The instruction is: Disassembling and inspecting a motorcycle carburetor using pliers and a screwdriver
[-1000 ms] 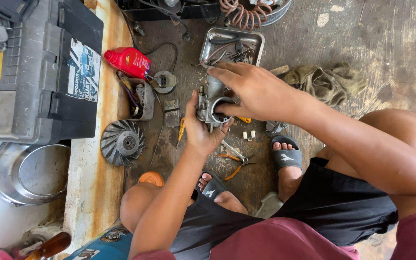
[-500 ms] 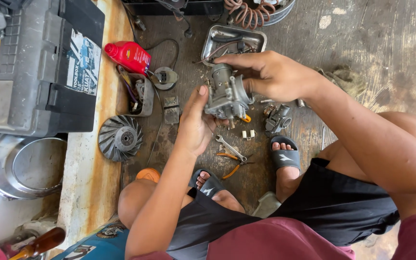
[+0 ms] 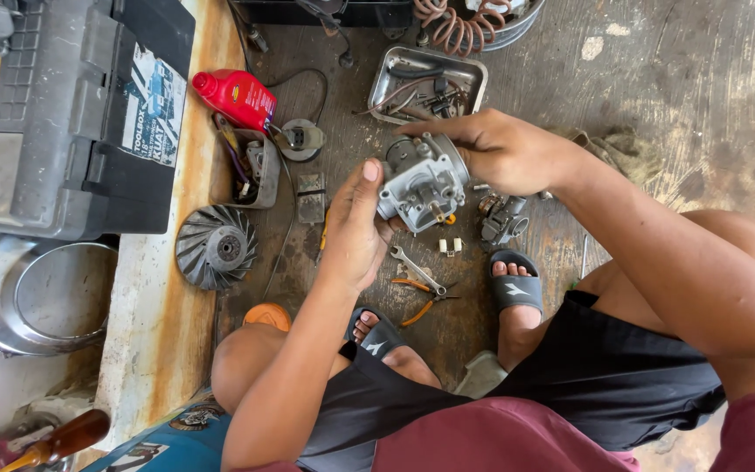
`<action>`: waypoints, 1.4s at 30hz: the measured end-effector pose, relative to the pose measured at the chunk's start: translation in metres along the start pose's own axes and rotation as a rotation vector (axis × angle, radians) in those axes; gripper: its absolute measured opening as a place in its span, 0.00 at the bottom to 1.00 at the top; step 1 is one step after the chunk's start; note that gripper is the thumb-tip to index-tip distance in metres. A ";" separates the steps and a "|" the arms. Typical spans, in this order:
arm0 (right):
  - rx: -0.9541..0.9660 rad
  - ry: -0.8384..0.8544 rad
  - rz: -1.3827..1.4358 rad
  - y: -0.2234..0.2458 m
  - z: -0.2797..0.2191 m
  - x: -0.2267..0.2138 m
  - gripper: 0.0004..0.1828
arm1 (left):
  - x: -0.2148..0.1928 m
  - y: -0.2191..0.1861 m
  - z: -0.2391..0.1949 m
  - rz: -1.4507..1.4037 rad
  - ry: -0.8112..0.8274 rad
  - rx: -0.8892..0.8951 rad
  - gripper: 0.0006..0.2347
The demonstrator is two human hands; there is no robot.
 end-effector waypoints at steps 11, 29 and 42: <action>0.087 -0.036 -0.072 0.006 0.003 0.004 0.27 | -0.005 0.008 0.000 -0.051 0.018 0.054 0.12; -0.015 -0.042 -0.128 0.006 0.005 0.001 0.32 | 0.006 -0.010 -0.004 -0.012 -0.061 -0.123 0.25; 0.466 -0.039 -0.474 -0.265 0.015 0.092 0.12 | -0.061 -0.016 0.025 -0.307 -0.187 -0.002 0.19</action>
Point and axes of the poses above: each hand's wrist, its own z-axis towards the middle knuckle, its own x-axis out of the palm, y = z × x, the point moved 3 cm from there along z, towards the middle knuckle, and after that the axes turned 8 degrees about -z, right-handed, at the moved point
